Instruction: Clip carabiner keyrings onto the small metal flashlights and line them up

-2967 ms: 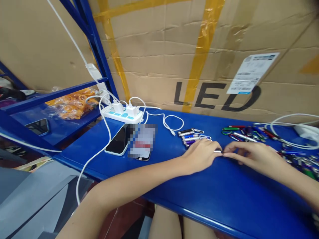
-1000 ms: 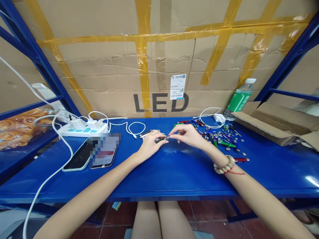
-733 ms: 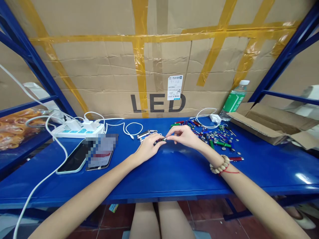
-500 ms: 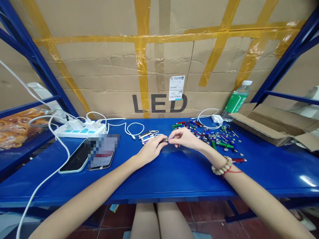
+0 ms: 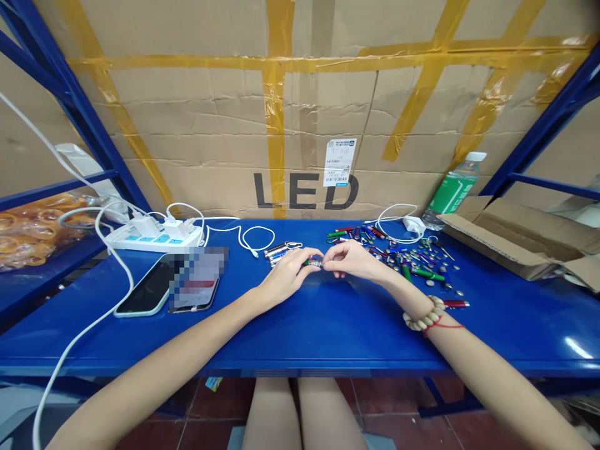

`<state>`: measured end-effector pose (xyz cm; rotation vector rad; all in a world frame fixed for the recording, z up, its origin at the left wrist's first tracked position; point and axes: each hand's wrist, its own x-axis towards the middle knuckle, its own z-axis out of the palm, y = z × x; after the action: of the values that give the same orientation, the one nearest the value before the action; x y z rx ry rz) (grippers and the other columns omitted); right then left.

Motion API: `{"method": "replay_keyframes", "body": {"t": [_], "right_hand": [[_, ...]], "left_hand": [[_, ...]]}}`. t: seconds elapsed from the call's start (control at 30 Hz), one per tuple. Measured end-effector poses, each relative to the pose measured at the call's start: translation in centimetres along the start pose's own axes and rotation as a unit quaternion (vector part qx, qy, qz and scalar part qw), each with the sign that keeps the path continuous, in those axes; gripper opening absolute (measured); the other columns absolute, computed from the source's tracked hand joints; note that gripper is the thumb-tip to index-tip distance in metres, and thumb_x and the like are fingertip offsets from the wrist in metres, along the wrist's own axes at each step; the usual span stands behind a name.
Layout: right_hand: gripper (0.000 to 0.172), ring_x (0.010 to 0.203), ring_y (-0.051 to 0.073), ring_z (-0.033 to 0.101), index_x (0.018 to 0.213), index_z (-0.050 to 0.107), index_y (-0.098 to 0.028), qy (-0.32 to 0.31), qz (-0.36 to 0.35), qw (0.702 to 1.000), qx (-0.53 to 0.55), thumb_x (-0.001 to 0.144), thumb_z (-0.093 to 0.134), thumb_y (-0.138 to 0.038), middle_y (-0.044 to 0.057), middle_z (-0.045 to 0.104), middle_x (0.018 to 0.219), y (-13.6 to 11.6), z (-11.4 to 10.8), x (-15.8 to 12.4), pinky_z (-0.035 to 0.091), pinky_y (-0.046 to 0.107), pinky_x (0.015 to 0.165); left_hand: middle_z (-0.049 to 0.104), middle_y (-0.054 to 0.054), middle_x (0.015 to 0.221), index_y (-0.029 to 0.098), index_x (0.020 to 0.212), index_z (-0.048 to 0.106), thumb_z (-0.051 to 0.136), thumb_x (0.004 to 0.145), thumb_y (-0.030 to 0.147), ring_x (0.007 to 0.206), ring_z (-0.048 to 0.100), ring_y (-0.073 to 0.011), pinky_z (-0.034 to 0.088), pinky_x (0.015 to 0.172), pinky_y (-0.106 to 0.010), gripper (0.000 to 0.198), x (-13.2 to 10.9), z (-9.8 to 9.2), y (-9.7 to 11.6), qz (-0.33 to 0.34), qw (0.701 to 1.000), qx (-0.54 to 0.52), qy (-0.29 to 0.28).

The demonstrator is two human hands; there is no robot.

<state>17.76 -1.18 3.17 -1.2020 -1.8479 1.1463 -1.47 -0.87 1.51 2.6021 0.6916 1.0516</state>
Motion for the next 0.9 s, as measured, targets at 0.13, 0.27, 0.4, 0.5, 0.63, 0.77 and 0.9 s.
{"method": "replay_keyframes", "body": {"t": [0.13, 0.27, 0.4, 0.5, 0.63, 0.77, 0.9], "right_hand": [[0.031, 0.043, 0.006, 0.049, 0.065, 0.063, -0.01, -0.009, 0.011, 1.0, -0.005, 0.059, 0.07, -0.04, -0.002, 0.054, 0.047, -0.3, 0.3, -0.1, 0.04, 0.015, 0.04], [0.036, 0.041, 0.004, 0.045, 0.065, 0.061, -0.011, -0.006, 0.029, 0.999, 0.01, 0.057, 0.07, -0.045, -0.003, 0.052, 0.045, -0.5, 0.6, -0.3, 0.037, 0.015, 0.039], [0.04, 0.043, 0.004, 0.046, 0.065, 0.061, -0.011, 0.001, 0.03, 1.0, 0.006, 0.058, 0.068, -0.051, -0.003, 0.05, 0.047, -0.4, 1.0, -0.3, 0.036, 0.015, 0.04], [0.043, 0.042, 0.006, 0.047, 0.068, 0.063, -0.012, 0.032, 0.008, 0.999, -0.031, 0.063, 0.064, -0.054, -0.001, 0.052, 0.049, -0.1, 1.2, -0.1, 0.036, 0.017, 0.04], [0.039, 0.045, 0.006, 0.049, 0.077, 0.067, -0.013, 0.159, -0.134, 0.967, -0.148, 0.07, 0.061, -0.051, 0.005, 0.063, 0.071, 0.3, 1.0, 0.1, 0.041, 0.021, 0.047], [0.027, 0.063, 0.01, 0.056, 0.089, 0.069, -0.021, 0.189, -0.274, 0.902, -0.273, 0.079, 0.056, -0.042, 0.005, 0.063, 0.088, 0.7, 0.5, -0.1, 0.045, 0.023, 0.063], [0.024, 0.078, 0.013, 0.06, 0.088, 0.071, -0.023, 0.187, -0.316, 0.875, -0.315, 0.083, 0.052, -0.037, 0.005, 0.064, 0.088, 0.9, 0.2, -0.1, 0.046, 0.023, 0.07]], "left_hand": [[0.062, -0.005, 0.1, 0.019, 0.104, 0.055, 0.04, 0.091, 0.024, 0.094, 0.054, -0.0178, 0.041, 0.085, -0.032, 0.021, -0.2, -0.1, 0.1, 0.02, 1.0, 0.017, -0.005], [0.063, -0.006, 0.088, 0.019, 0.102, 0.058, 0.038, 0.091, 0.025, 0.084, 0.054, -0.0182, 0.042, 0.078, -0.032, 0.024, -0.2, -0.2, -0.2, 0.043, 0.998, 0.051, 0.006], [0.063, -0.005, 0.085, 0.018, 0.099, 0.06, 0.04, 0.09, 0.023, 0.082, 0.054, -0.0181, 0.041, 0.078, -0.032, 0.022, -0.2, -0.1, -0.5, 0.037, 0.995, 0.087, 0.032], [0.064, -0.005, 0.088, 0.016, 0.096, 0.06, 0.043, 0.089, 0.021, 0.084, 0.055, -0.0183, 0.041, 0.081, -0.032, 0.019, 0.0, 0.2, -0.7, 0.012, 0.994, 0.092, 0.054], [0.065, -0.006, 0.093, 0.016, 0.093, 0.061, 0.044, 0.087, 0.019, 0.087, 0.056, -0.0182, 0.042, 0.081, -0.031, 0.018, 0.5, 0.4, -0.7, -0.063, 0.994, 0.055, 0.07], [0.065, -0.005, 0.091, 0.015, 0.092, 0.062, 0.046, 0.085, 0.02, 0.082, 0.059, -0.0169, 0.044, 0.076, -0.028, 0.018, 0.8, 0.3, -0.3, -0.137, 0.988, -0.044, 0.057], [0.066, -0.004, 0.086, 0.014, 0.092, 0.063, 0.045, 0.085, 0.023, 0.077, 0.059, -0.0164, 0.044, 0.069, -0.026, 0.022, 0.9, 0.2, -0.2, -0.17, 0.978, -0.119, 0.012]]}}
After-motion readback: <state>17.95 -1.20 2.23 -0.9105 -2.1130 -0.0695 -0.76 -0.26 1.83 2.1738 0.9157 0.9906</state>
